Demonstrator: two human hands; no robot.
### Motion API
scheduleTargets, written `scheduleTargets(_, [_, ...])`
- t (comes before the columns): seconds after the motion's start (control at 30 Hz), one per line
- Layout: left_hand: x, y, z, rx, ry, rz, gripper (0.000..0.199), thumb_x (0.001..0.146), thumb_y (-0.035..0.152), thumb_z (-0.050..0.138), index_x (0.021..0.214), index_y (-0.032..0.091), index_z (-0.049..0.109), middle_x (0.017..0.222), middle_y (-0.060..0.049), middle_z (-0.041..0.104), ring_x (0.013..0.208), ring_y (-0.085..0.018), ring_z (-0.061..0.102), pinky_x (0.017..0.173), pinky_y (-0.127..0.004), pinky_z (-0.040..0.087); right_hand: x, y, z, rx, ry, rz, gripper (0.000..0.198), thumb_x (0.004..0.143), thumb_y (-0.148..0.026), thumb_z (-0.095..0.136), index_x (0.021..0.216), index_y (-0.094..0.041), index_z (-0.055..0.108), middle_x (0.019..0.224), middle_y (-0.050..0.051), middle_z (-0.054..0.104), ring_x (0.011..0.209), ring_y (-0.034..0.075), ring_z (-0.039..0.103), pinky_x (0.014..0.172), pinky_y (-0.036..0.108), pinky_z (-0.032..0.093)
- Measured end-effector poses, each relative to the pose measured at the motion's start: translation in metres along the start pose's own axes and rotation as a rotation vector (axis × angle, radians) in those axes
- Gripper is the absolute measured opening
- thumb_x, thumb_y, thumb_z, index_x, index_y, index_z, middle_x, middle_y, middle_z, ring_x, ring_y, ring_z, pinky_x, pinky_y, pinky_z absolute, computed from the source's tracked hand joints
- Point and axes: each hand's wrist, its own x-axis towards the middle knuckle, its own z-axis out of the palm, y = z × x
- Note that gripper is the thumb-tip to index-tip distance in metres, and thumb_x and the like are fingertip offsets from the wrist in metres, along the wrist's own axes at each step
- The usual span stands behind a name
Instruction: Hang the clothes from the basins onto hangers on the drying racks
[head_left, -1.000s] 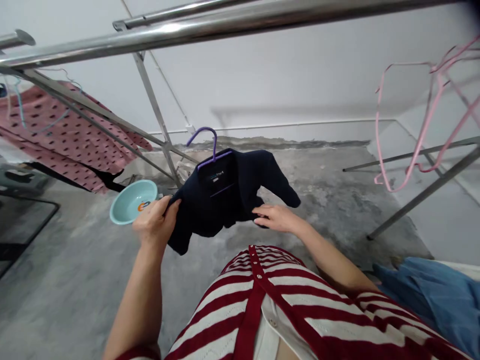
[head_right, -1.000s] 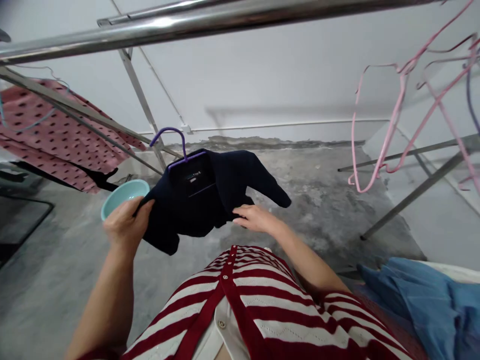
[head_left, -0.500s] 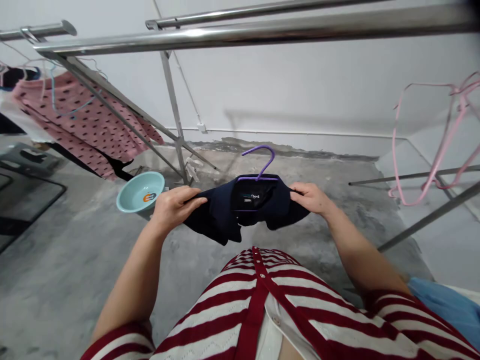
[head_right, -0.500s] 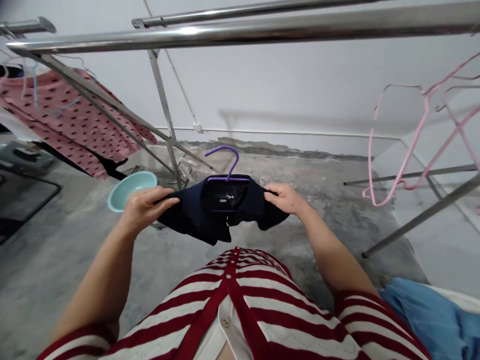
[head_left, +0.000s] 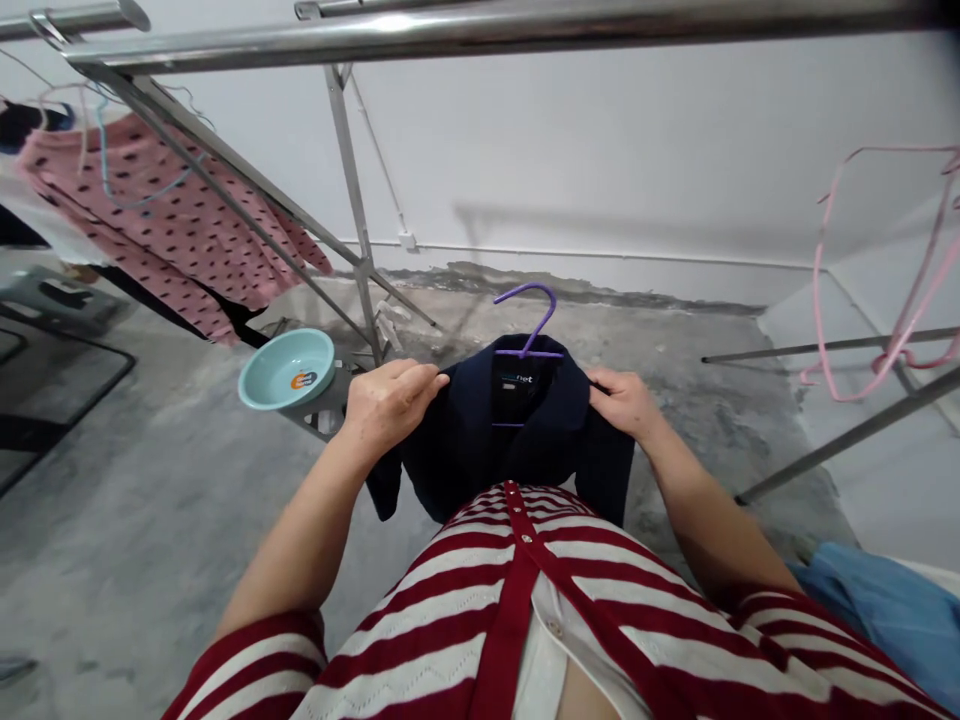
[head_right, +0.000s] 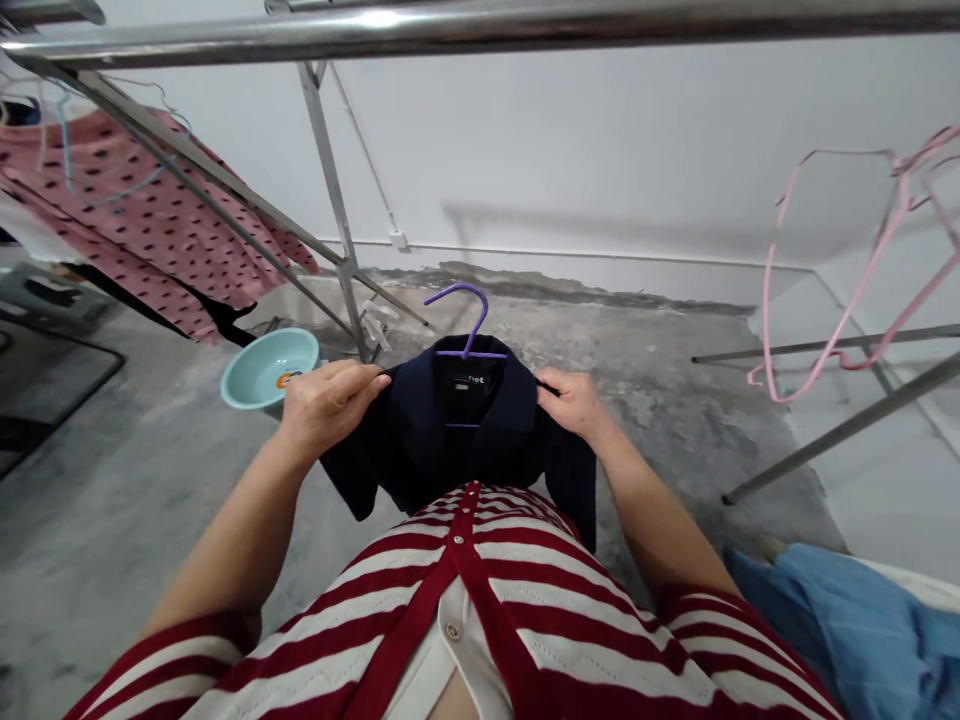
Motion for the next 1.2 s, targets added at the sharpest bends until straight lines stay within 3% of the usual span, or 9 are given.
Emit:
scheduleTargets(0.2, [-0.008,-0.011,0.001,-0.228,-0.25,0.02,0.034,0.086,0.047,0.053,0.102,0.02,0.066,0.089,-0.004,0.071,0.074,-0.014,0.064,0.065,-0.021,0.044,0.0,-0.014,0.005,0.026,-0.034,-0.043,0.025,0.082,-0.038,0.054,0.079,-0.019,0.07,0.078,0.003,0.072,0.071,0.016,0.066,0.066,0.025,0.05])
scheduleTargets(0.33, [-0.023,-0.028,0.007,-0.352,-0.183,-0.07,0.035,0.084,0.048,0.055,0.08,0.016,0.068,0.069,-0.003,0.069,0.061,-0.012,0.061,0.057,-0.019,0.042,0.011,-0.018,0.002,-0.049,-0.158,-0.09,0.021,0.081,-0.035,0.057,0.087,-0.019,0.069,0.086,0.005,0.07,0.079,0.017,0.065,0.075,0.028,0.049])
scheduleTargets(0.57, [-0.042,-0.063,0.001,-0.523,-0.165,-0.203,0.03,0.075,0.046,0.064,0.075,0.016,0.068,0.064,0.002,0.066,0.055,-0.009,0.056,0.053,-0.018,0.041,0.024,0.003,0.0,-0.163,-0.184,-0.079,0.027,0.082,-0.037,0.056,0.1,-0.019,0.065,0.098,0.007,0.065,0.091,0.02,0.06,0.083,0.034,0.046])
scheduleTargets(0.7, [-0.042,-0.071,0.006,-0.52,-0.187,-0.182,0.032,0.076,0.048,0.064,0.072,0.016,0.067,0.062,0.002,0.063,0.054,-0.009,0.053,0.052,-0.019,0.039,0.023,-0.017,0.008,-0.153,-0.361,-0.016,0.037,0.081,-0.043,0.058,0.11,-0.02,0.064,0.107,0.007,0.064,0.099,0.022,0.059,0.088,0.034,0.044])
scheduleTargets(0.83, [-0.033,-0.071,0.013,-0.512,-0.218,-0.116,0.036,0.076,0.05,0.063,0.072,0.015,0.067,0.063,0.0,0.063,0.056,-0.009,0.054,0.055,-0.02,0.04,0.024,-0.044,0.029,0.034,-0.664,0.076,0.041,0.08,-0.048,0.057,0.101,-0.015,0.068,0.095,0.006,0.069,0.088,0.021,0.063,0.077,0.029,0.048])
scheduleTargets(0.9, [-0.028,-0.079,0.015,-0.507,-0.219,-0.104,0.036,0.076,0.051,0.063,0.075,0.015,0.068,0.068,-0.001,0.066,0.061,-0.011,0.057,0.059,-0.021,0.041,0.024,-0.052,0.042,0.18,-0.722,0.104,0.044,0.08,-0.049,0.056,0.098,-0.012,0.069,0.092,0.005,0.07,0.086,0.021,0.064,0.076,0.029,0.049])
scheduleTargets(0.97, [-0.028,-0.095,0.015,-0.496,-0.246,-0.1,0.036,0.074,0.051,0.065,0.082,0.016,0.069,0.077,-0.003,0.068,0.072,-0.014,0.061,0.068,-0.023,0.044,0.025,-0.057,0.049,0.265,-0.694,0.108,0.045,0.079,-0.05,0.056,0.098,-0.011,0.069,0.093,0.006,0.071,0.089,0.022,0.065,0.079,0.03,0.05])
scheduleTargets(1.1, [-0.051,-0.14,0.018,-0.578,-0.347,-0.291,0.049,0.065,0.049,0.073,0.103,0.02,0.064,0.098,-0.003,0.067,0.091,-0.019,0.06,0.081,-0.027,0.045,0.03,-0.057,0.038,0.3,-0.611,0.14,0.046,0.074,-0.052,0.062,0.096,-0.013,0.072,0.092,0.006,0.072,0.09,0.024,0.065,0.081,0.031,0.05])
scheduleTargets(1.2, [-0.077,-0.162,0.027,-0.855,-0.353,-0.524,0.046,0.065,0.046,0.073,0.097,0.015,0.063,0.091,-0.004,0.067,0.085,-0.019,0.06,0.078,-0.028,0.047,0.038,-0.048,0.018,0.33,-0.6,0.215,0.05,0.068,-0.055,0.069,0.095,-0.014,0.073,0.088,0.007,0.072,0.089,0.026,0.066,0.079,0.032,0.052])
